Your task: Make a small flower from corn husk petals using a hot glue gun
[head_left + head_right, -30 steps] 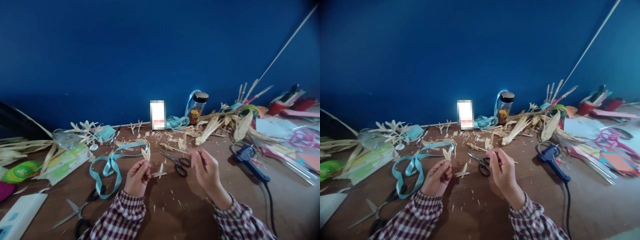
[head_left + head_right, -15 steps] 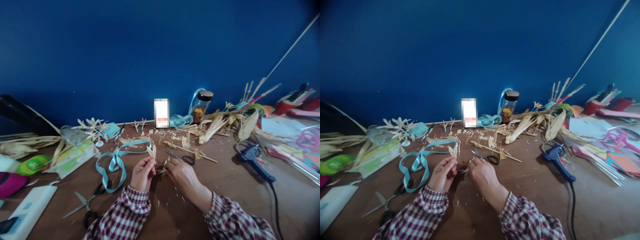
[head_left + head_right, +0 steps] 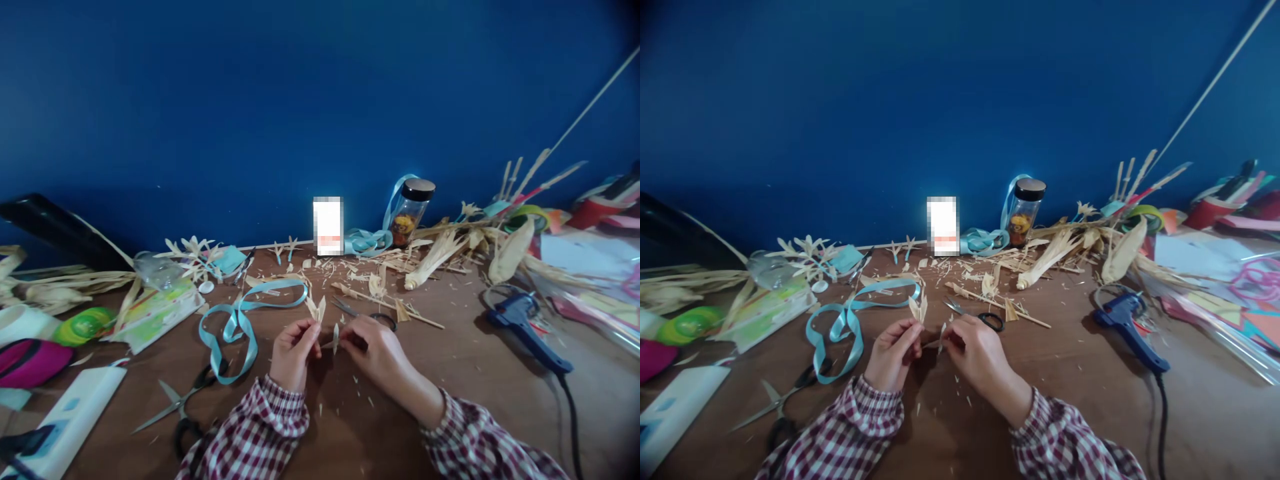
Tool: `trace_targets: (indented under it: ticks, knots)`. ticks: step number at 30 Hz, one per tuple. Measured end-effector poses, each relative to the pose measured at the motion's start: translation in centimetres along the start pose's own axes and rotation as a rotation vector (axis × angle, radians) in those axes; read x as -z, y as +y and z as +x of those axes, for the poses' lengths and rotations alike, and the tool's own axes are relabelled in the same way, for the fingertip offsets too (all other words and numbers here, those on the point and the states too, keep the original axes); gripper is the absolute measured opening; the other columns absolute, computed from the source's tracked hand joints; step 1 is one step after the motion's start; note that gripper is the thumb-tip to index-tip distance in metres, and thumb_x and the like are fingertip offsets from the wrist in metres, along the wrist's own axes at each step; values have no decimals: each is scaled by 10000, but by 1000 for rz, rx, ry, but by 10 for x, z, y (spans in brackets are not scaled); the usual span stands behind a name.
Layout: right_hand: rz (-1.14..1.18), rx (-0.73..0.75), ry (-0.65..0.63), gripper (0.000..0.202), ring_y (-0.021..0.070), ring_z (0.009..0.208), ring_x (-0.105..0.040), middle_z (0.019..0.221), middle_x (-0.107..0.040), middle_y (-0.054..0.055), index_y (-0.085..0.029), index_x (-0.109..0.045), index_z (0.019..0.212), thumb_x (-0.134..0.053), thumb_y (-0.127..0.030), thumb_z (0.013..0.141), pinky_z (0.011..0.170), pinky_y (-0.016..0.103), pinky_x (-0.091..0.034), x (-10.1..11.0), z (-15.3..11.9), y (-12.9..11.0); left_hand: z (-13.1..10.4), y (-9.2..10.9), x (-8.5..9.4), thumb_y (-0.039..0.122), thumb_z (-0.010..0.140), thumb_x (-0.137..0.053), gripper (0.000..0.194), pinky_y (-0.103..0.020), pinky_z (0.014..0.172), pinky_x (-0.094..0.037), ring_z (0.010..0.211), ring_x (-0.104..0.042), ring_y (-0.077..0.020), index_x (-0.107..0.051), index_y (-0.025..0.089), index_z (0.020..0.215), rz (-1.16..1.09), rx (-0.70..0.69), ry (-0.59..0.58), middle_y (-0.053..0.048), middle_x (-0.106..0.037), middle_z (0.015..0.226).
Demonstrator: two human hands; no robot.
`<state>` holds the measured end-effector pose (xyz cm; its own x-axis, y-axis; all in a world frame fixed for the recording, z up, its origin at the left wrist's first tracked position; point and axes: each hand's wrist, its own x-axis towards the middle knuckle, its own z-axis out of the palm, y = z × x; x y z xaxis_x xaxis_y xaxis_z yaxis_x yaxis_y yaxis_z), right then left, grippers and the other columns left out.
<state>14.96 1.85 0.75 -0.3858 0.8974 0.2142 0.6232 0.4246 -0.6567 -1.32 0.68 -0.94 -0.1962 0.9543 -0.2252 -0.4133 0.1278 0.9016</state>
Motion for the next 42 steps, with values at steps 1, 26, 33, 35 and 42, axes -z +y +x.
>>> trace_targets:
  ticks: [1,26,33,35,42]
  knots:
    - [48,-11,13,91,144,706,-541,759,-588,13,-200,-601,785,-574,-114,774,634,234,-402,1,0,-1,-1,-2,0,314,635,-737,245,-159,375,-396,392,-468,-46,-630,129,755,45,-32,-11,35,-591,542]
    - [692,-241,161,41,108,610,-502,697,-526,-27,-187,-502,801,-524,-160,780,566,214,-418,-12,4,-8,-12,0,-10,350,539,-790,345,-207,452,-524,470,-622,-121,-656,105,741,143,177,-17,-25,-676,592]
    - [766,-251,186,104,111,640,-538,731,-546,-22,-194,-499,857,-547,-163,771,611,227,-453,-16,3,-4,-13,2,-11,345,561,-780,331,-220,489,-539,512,-644,-133,-659,106,755,142,189,-47,-52,-704,657]
    - [779,-260,201,105,109,635,-541,734,-548,-21,-194,-497,856,-550,-167,770,608,227,-457,-15,3,-5,-12,2,-11,344,561,-779,325,-222,497,-541,518,-644,-132,-663,109,753,139,196,-55,-51,-705,673]
    - [796,-276,213,110,119,649,-553,735,-554,-12,-197,-491,838,-562,-185,755,605,235,-469,-14,3,-7,-12,-1,-10,339,527,-796,309,-204,458,-523,469,-580,-97,-686,117,713,160,152,-27,8,-630,542]
